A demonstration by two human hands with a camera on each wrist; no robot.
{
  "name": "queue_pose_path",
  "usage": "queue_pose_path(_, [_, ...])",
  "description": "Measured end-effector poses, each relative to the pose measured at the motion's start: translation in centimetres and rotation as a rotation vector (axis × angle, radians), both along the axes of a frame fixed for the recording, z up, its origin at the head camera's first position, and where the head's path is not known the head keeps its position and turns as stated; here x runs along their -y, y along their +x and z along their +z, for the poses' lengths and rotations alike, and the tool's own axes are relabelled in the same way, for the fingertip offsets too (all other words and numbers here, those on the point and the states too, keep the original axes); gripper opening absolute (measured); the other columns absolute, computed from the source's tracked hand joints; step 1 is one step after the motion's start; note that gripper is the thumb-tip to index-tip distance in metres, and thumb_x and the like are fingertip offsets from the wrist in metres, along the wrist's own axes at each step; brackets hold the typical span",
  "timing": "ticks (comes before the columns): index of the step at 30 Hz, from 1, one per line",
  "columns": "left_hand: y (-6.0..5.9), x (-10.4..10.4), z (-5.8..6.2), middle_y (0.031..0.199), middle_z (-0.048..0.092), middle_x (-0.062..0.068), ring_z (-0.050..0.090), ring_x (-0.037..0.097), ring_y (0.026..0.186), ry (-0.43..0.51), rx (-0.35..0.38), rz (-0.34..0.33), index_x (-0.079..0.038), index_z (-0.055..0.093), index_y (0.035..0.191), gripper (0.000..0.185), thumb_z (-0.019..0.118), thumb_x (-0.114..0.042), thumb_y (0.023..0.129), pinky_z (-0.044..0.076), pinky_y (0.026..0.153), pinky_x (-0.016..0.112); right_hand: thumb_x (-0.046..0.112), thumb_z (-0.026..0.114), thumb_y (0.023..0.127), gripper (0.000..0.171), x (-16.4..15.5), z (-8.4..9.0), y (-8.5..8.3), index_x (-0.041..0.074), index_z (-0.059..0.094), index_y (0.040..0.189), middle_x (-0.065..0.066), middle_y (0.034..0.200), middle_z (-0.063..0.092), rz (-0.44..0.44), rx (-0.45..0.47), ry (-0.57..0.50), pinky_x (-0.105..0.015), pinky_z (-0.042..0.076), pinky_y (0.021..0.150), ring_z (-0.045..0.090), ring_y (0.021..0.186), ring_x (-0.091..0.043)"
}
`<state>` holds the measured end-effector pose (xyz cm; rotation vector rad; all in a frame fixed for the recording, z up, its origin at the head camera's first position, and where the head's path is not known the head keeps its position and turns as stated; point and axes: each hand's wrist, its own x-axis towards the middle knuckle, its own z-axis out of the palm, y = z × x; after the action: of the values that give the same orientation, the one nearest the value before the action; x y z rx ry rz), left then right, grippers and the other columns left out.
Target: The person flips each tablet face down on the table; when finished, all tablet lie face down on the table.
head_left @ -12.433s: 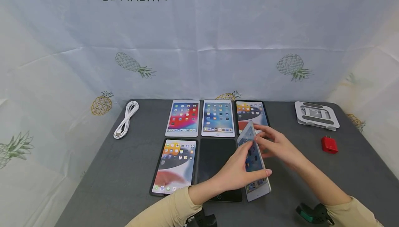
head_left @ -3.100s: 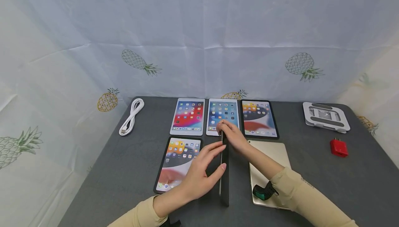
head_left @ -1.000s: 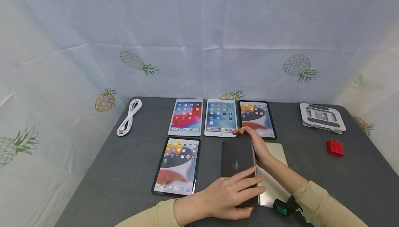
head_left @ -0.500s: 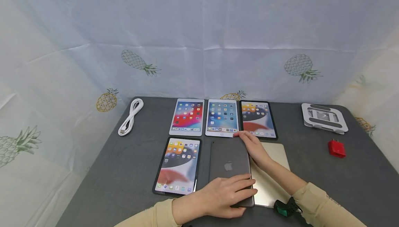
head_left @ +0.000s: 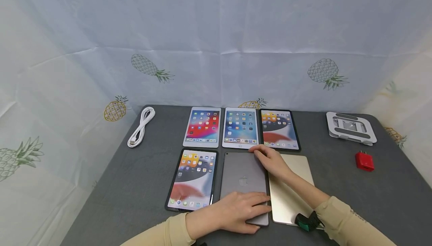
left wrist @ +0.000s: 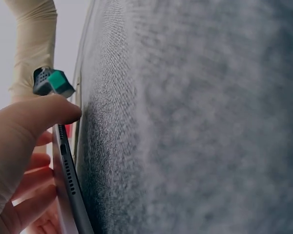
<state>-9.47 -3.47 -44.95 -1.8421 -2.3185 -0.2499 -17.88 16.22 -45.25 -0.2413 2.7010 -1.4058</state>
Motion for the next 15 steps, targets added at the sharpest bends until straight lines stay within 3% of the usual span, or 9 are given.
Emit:
queue_pose_path(9, [-0.8,-0.2,-0.4,0.140,0.053,0.002,0.047,0.011,0.130,-0.020,-0.021,0.000,-0.017,0.058,0.133,0.056,0.067,-0.048,0.087,0.042,0.099,0.020,0.011,0.057,0.096,0.020,0.6,0.2,-0.4,0.011,0.069,0.112,-0.006,0.111,0.069,0.088,-0.152,0.173,-0.049,0.047,0.090,0.061,0.105,-0.026])
queue_pose_path(15, [-1.2,-0.2,-0.9,0.139,0.053,0.002,0.047,0.011,0.130,-0.001,-0.018,-0.008,-0.017,0.059,0.132,0.056,0.065,-0.051,0.089,0.039,0.101,0.018,0.009,0.059,0.094,0.021,0.5,0.0,-0.6,0.010,0.069,0.113,-0.007,0.112,0.067,0.129,-0.200,0.216,-0.050,0.046,0.093,0.060,0.108,-0.028])
